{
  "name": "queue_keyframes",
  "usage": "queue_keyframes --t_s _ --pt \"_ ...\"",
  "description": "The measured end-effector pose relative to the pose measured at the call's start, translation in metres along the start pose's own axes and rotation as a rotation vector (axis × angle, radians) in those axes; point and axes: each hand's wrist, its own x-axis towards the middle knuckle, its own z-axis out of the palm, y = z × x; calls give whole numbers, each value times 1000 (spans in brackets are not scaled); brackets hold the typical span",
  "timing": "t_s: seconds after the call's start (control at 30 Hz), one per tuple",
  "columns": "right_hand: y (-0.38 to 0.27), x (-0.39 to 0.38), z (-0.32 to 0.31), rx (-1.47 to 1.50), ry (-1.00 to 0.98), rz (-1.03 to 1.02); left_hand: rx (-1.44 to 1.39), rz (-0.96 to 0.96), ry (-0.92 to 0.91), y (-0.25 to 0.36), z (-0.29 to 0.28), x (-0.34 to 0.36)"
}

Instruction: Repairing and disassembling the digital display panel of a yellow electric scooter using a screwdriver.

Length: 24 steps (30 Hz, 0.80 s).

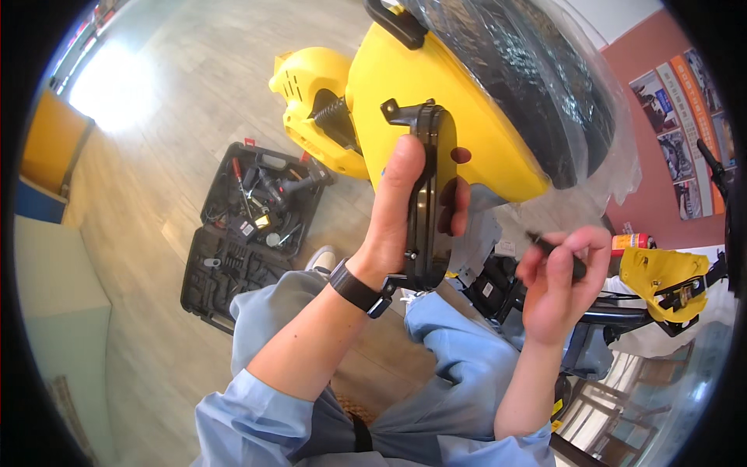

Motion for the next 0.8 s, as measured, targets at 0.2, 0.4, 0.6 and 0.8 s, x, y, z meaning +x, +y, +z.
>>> queue_keyframes --t_s 0.2,0.4,0.6,0.8 --pt "-2 -16 -11 -40 -130 -79 118 -10 45 -19 15 4" --pt "-1 -20 -12 -89 -21 -32 159 22 71 -19 18 5" --pt "-1 -19 -5 -97 -22 -19 212 43 67 -19 18 5" --pt "-4 -16 -2 -47 5 19 194 53 63 -16 16 6"
